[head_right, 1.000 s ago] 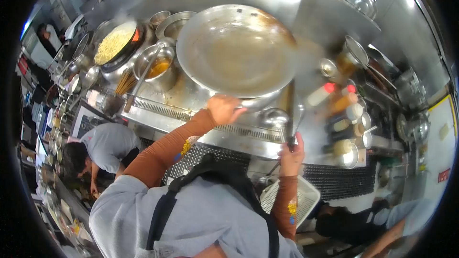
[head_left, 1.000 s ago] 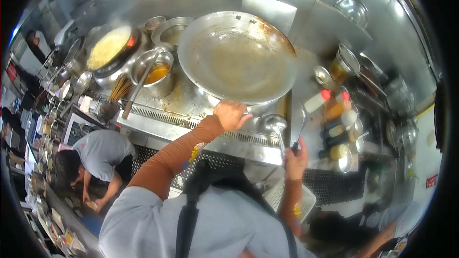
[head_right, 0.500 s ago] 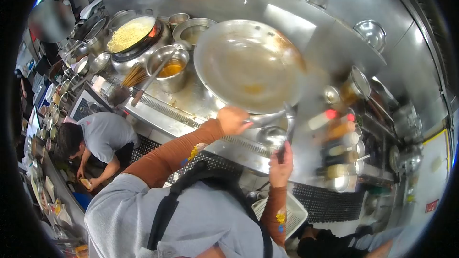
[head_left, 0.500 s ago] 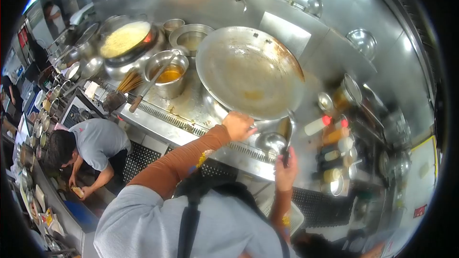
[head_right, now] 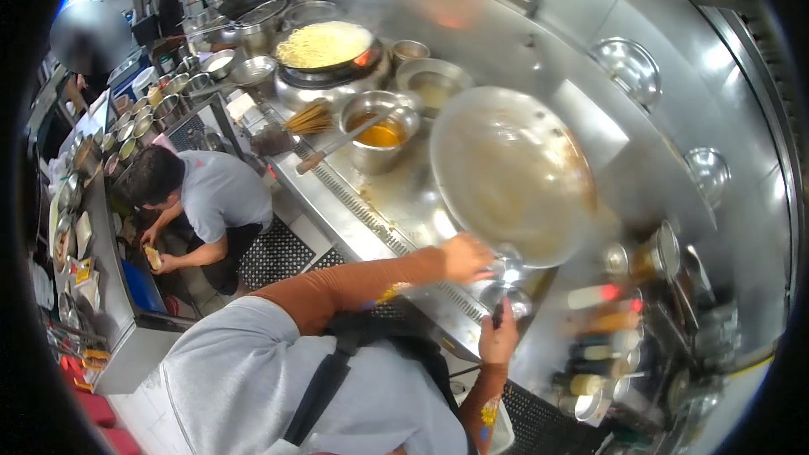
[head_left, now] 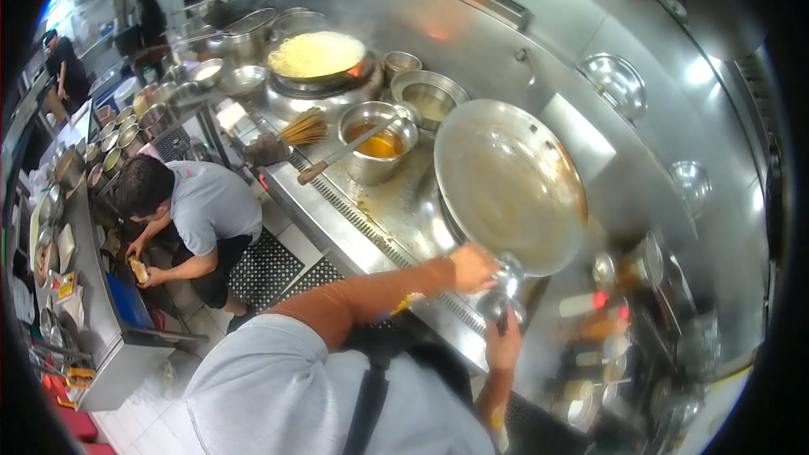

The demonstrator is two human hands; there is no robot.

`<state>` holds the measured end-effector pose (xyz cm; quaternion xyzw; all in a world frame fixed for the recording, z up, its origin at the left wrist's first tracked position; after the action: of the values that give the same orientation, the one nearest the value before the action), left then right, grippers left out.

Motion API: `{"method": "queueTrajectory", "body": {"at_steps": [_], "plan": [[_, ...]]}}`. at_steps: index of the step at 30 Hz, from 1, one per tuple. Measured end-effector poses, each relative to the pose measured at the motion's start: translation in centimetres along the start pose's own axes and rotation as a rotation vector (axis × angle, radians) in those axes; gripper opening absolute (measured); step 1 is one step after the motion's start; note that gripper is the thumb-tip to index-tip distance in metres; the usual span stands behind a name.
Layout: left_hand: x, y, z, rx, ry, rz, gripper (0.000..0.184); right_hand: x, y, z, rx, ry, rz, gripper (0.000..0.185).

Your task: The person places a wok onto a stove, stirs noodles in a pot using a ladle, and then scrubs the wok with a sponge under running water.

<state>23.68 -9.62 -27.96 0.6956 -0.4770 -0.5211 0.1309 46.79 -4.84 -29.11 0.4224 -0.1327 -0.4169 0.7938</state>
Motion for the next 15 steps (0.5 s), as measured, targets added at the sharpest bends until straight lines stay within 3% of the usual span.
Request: {"method": "queueTrajectory", "body": {"at_steps": [2,4,8,15], "plan": [[0.2,0.3,0.0,0.026,0.029,0.072,0.030,0.1,-0.2,-0.7,0.069,-0.022,0.070,0.058],[1.0,1.1,-0.7,0.058,-0.022,-0.065,0.030,0.4,0.8,1.0,0.189,-0.053,0.143,0.060],[5.4,4.3,-3.9,0.184,-0.037,-0.209,0.034,0.0,-0.6,-3.2,-0.012,0.010,0.095,0.060],[20.0,7.7,-4.9,0.277,0.434,-0.073,0.026,-0.3,1.3,-0.9,0.106,0.116,0.012,0.059]]}}
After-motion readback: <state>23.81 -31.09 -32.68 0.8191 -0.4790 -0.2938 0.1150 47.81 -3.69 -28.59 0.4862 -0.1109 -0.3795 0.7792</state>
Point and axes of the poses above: each hand's wrist, its own x-axis away from the middle knuckle, its own y-axis out of the back of the hand, z = x × y, the point moved 1 cm from there along -x, towards the middle knuckle, and after that the axes turned 15 degrees about x, right-handed, at the moved point
